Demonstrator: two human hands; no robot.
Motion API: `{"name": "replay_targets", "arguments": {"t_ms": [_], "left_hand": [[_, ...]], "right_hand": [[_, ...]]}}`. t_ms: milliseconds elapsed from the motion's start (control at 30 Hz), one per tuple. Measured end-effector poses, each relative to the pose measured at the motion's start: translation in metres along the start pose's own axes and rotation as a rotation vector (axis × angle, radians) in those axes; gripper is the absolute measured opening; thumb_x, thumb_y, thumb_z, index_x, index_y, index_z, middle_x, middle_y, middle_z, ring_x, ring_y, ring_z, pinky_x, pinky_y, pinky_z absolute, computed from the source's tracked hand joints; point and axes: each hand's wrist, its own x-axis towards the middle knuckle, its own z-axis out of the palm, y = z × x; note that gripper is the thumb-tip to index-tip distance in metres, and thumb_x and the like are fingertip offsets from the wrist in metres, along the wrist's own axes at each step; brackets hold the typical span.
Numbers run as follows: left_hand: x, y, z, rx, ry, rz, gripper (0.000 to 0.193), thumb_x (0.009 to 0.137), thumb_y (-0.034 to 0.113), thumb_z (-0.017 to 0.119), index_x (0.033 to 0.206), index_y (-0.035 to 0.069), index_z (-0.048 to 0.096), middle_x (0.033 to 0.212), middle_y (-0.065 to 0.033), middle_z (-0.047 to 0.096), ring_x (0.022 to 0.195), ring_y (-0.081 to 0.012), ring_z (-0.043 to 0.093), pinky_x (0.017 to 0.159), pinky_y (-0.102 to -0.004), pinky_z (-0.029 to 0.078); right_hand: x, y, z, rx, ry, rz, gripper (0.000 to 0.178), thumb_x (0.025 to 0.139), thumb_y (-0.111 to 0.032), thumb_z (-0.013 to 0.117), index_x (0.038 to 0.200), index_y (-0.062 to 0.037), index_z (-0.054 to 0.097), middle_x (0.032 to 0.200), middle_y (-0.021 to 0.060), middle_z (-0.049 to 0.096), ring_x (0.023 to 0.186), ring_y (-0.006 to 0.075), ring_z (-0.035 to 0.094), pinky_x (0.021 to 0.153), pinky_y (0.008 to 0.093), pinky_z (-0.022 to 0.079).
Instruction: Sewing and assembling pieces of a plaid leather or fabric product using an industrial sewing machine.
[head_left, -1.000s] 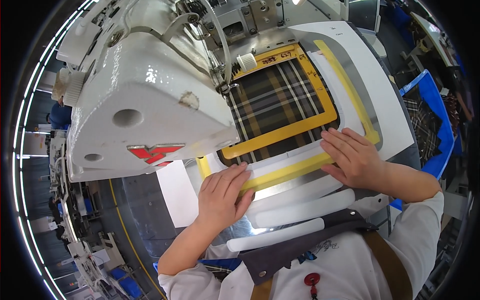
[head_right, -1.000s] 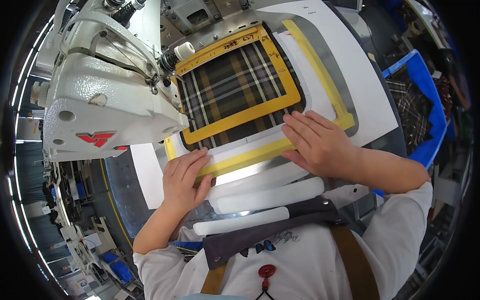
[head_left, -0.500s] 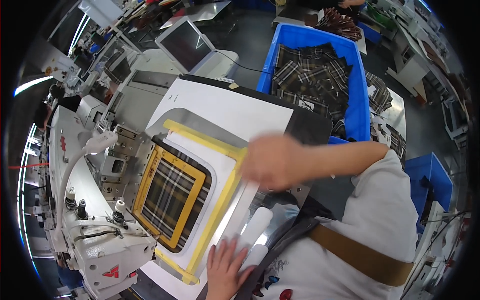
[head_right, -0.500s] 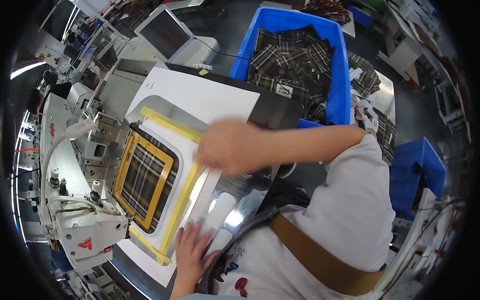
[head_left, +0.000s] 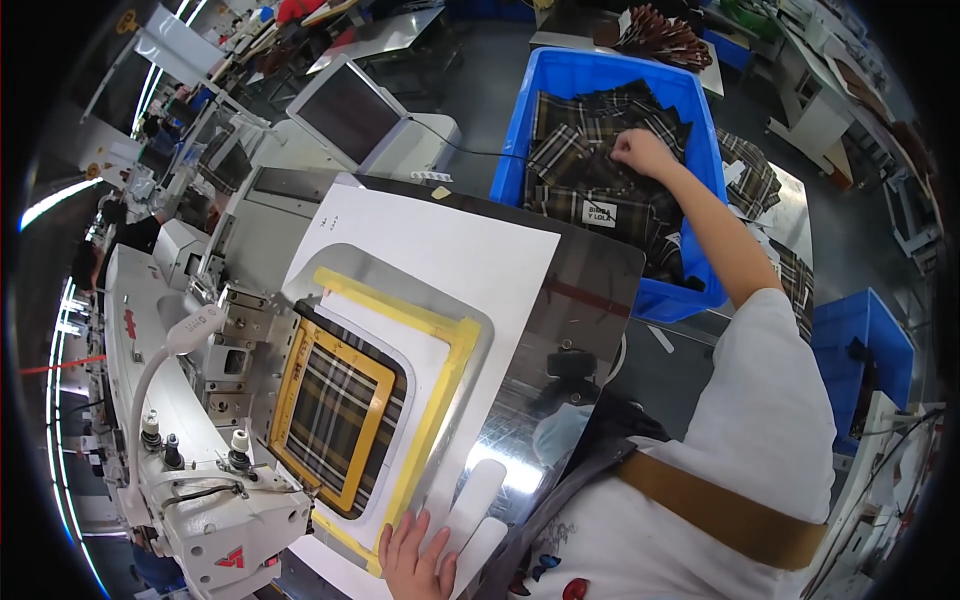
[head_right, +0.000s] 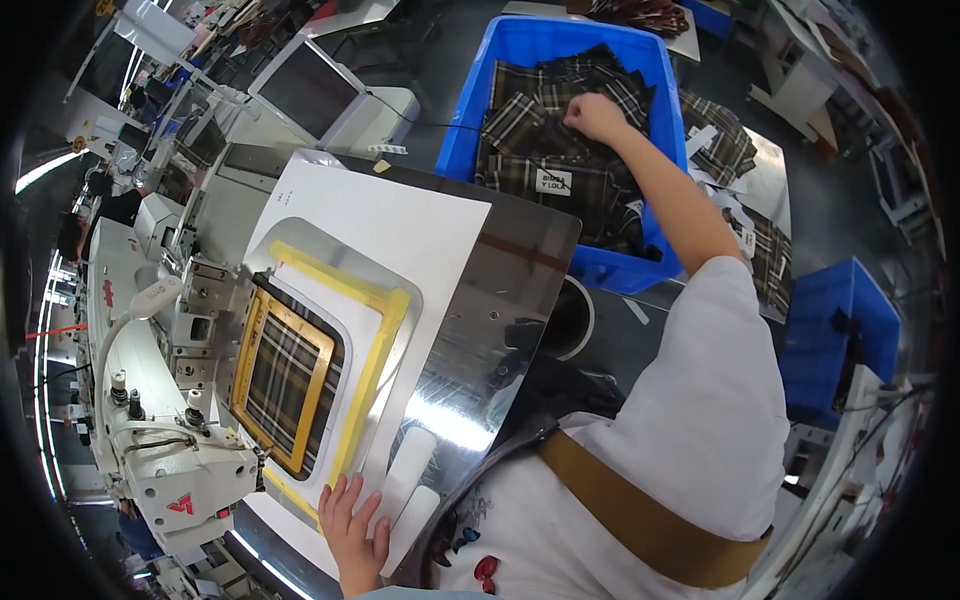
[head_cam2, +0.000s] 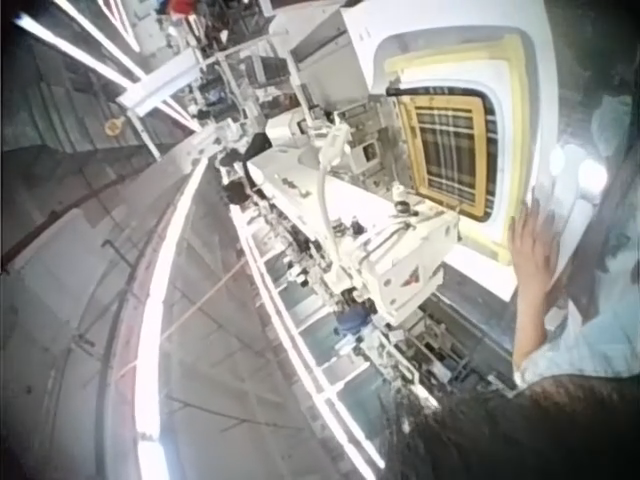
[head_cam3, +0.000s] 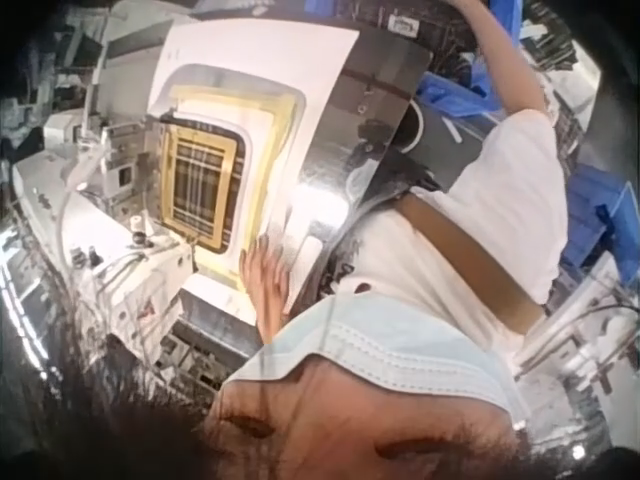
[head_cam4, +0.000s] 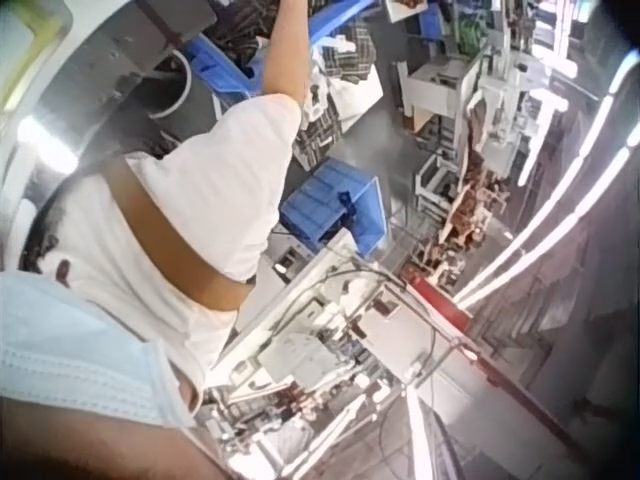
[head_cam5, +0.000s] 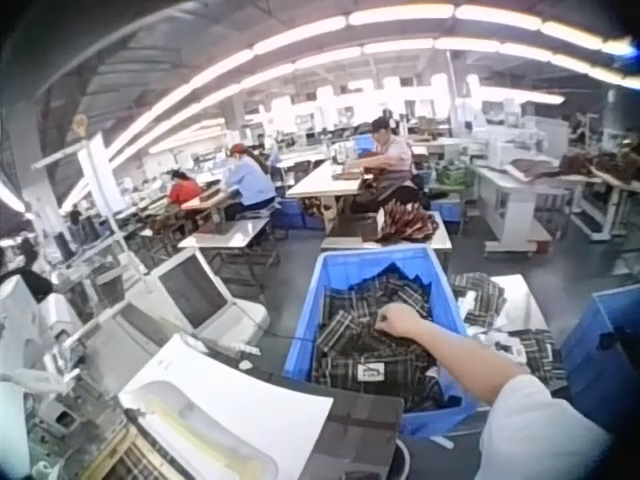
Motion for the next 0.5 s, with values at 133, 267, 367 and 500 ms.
{"name": "replay_targets", "arguments": {"t_ms": [133, 267, 367, 500], "left_hand": [[0.016, 0.001, -0.010, -0.042, 0.033, 0.060, 0.034, 0.078, 0.014, 0.066, 0.111, 0.014, 0.062, 0.134, -0.0096, 0.055, 0.128, -0.0358, 0.046, 0.109, -0.0542, 0.029], [0.049, 0.006, -0.015, -0.266, 0.017, 0.202, 0.046, 0.082, 0.024, 0.065, 0.123, 0.005, 0.058, 0.132, -0.0191, 0.055, 0.124, -0.0361, 0.051, 0.104, -0.0430, 0.037], [0.089, 0.019, -0.003, -1.138, -0.159, -0.084, 0.058, 0.087, 0.029, 0.066, 0.136, 0.004, 0.047, 0.134, -0.0202, 0.052, 0.128, -0.0331, 0.048, 0.104, -0.0436, 0.039], [0.140, 0.025, 0.007, -1.732, -0.260, -0.476, 0.046, 0.093, 0.026, 0.063, 0.128, -0.001, 0.052, 0.119, -0.0122, 0.062, 0.112, -0.0162, 0.058, 0.093, -0.0308, 0.046]], "right_hand": [[-0.017, -0.082, -0.090, 0.040, 0.268, -0.112, 0.022, 0.082, -0.028, 0.068, 0.089, -0.0067, 0.067, 0.080, 0.0119, 0.067, 0.078, 0.0314, 0.065, 0.070, 0.0415, 0.050], [-0.080, -0.176, -0.126, 0.186, 0.330, -0.314, 0.020, 0.085, -0.025, 0.066, 0.088, -0.0048, 0.066, 0.077, 0.0109, 0.066, 0.073, 0.0275, 0.065, 0.063, 0.0374, 0.049], [-0.151, -0.249, -0.095, 0.211, 0.172, -0.745, 0.014, 0.083, -0.022, 0.064, 0.085, -0.0080, 0.065, 0.077, 0.0072, 0.062, 0.070, 0.0277, 0.061, 0.062, 0.0368, 0.048], [-0.221, -0.309, -0.054, 0.234, -0.174, -1.398, 0.010, 0.076, -0.020, 0.067, 0.085, -0.0151, 0.066, 0.077, 0.0024, 0.061, 0.069, 0.0190, 0.062, 0.056, 0.0319, 0.049]]}}
